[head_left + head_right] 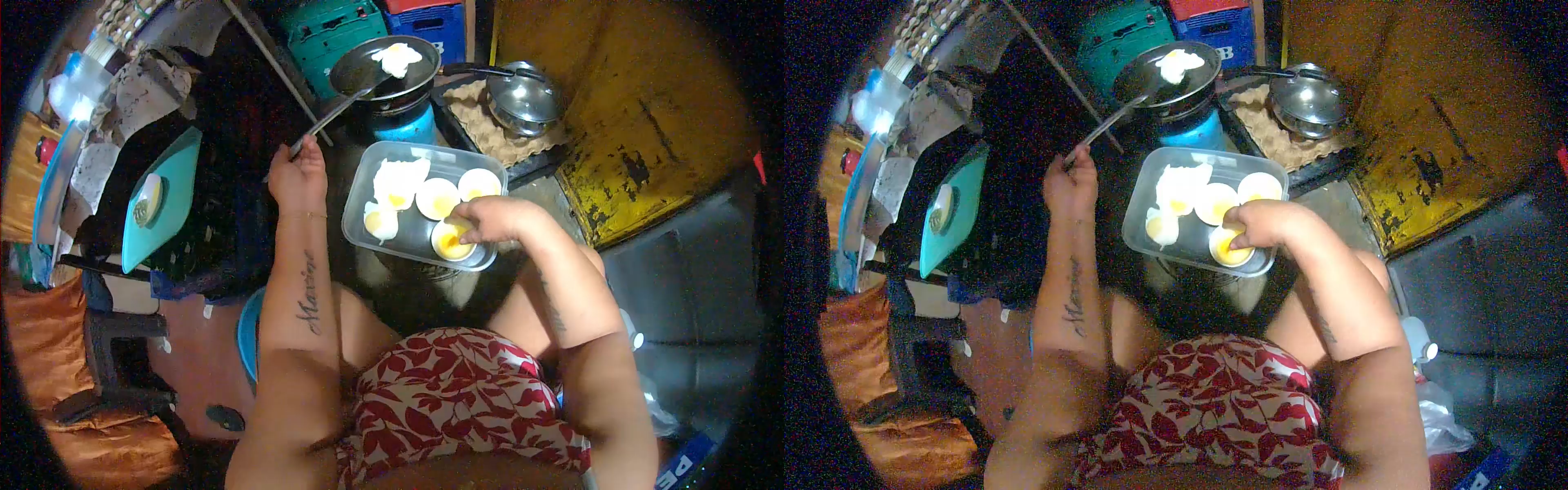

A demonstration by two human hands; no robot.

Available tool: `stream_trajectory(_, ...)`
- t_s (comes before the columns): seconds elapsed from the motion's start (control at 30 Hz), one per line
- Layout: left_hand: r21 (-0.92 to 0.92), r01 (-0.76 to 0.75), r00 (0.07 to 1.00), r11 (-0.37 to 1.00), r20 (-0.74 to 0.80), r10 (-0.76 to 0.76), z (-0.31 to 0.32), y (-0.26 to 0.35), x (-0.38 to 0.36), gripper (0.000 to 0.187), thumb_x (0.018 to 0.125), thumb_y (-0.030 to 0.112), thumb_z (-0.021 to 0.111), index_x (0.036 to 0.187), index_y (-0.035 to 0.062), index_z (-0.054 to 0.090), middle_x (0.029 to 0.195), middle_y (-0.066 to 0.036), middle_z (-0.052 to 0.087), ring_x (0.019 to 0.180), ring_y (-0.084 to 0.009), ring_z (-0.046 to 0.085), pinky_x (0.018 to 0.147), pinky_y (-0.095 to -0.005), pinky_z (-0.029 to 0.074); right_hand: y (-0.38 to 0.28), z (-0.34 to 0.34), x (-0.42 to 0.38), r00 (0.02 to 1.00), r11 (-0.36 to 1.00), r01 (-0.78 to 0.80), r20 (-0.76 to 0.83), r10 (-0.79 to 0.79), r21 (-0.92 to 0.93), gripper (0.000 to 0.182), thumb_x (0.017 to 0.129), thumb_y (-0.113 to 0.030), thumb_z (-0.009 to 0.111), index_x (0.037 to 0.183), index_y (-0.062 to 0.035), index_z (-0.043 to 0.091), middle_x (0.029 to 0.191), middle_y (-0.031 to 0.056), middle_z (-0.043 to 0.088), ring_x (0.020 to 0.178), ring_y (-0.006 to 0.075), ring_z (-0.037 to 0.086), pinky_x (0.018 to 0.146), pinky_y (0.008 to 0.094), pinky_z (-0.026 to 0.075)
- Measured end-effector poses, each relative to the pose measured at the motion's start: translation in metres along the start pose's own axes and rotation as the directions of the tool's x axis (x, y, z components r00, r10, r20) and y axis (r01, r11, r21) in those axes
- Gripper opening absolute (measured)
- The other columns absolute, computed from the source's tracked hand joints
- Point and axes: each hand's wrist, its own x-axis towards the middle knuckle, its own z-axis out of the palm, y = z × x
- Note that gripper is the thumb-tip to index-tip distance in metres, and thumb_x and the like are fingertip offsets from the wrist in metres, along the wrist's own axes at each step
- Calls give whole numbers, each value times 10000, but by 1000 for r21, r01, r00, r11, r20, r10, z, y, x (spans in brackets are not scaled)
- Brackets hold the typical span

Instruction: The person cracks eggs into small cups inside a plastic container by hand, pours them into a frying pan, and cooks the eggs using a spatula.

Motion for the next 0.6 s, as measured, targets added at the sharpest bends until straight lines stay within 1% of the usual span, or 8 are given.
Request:
stream_trajectory(0.07,36,-20,998,999,53,18,5,4,-8,343,1010,118,379,1149,-196,385,1039,-306,585,892,-340,651,772,-388,606,-1,-3,-2,1000,999,1,-24,-1,-33,573,818,-329,731,1306,-80,562,1195,181,639,1102,333,611,955,388,469)
stream_trajectory(0.13,120,-19,996,993,-83,29,19,8,-18,347,1016,199,428,1112,-135,418,900,-246,603,780,-282,646,665,-326,576,2,-4,-3,999,1000,13,-46,-14,-15,566,815,-353,727,1288,-79,578,1175,184,649,1087,346,618,944,400,473)
stream_trajectory(0.3,259,-132,984,957,-79,158,22,46,-34,269,1019,173,422,1086,-83,467,930,-249,618,764,-283,648,664,-337,577,3,-15,-12,999,999,-24,-48,26,32,570,828,-322,728,1312,-72,558,1237,178,624,1141,327,598,979,386,461)
stream_trajectory(0.37,342,-109,994,933,51,97,9,75,-42,238,1012,157,436,1097,-64,465,952,-248,621,806,-291,659,654,-334,576,4,-15,-13,998,999,-14,-57,16,39,567,829,-321,726,1311,-74,559,1234,178,625,1141,328,598,980,388,460)
stream_trajectory(0.4,382,-196,980,903,40,196,9,82,-48,236,1007,159,454,1092,-61,462,967,-249,621,864,-308,665,636,-331,563,4,-14,-12,997,999,-8,-73,11,44,563,831,-321,724,1311,-77,559,1232,177,627,1142,329,597,981,390,459)
stream_trajectory(0.5,453,-162,986,876,38,163,4,108,-82,221,999,152,471,1091,-49,467,982,-239,616,904,-330,664,655,-351,563,2,-12,-10,997,999,-38,-72,41,32,560,831,-324,723,1309,-80,561,1225,173,632,1144,326,596,977,389,460)
stream_trajectory(0.53,468,-205,970,860,-24,244,-2,112,-86,216,987,156,499,1090,-33,479,998,-225,611,924,-344,658,662,-359,558,0,-12,-11,996,999,-42,-73,44,32,560,831,-324,723,1309,-80,561,1225,173,632,1144,326,596,977,389,460)
stream_trajectory(0.6,520,-190,971,833,-26,238,-20,124,-96,213,978,157,513,1083,-26,485,1000,-218,608,919,-344,659,663,-357,555,-3,-12,-12,998,999,-27,-59,28,23,568,830,-329,724,1317,-86,559,1217,172,636,1141,320,598,973,387,461)
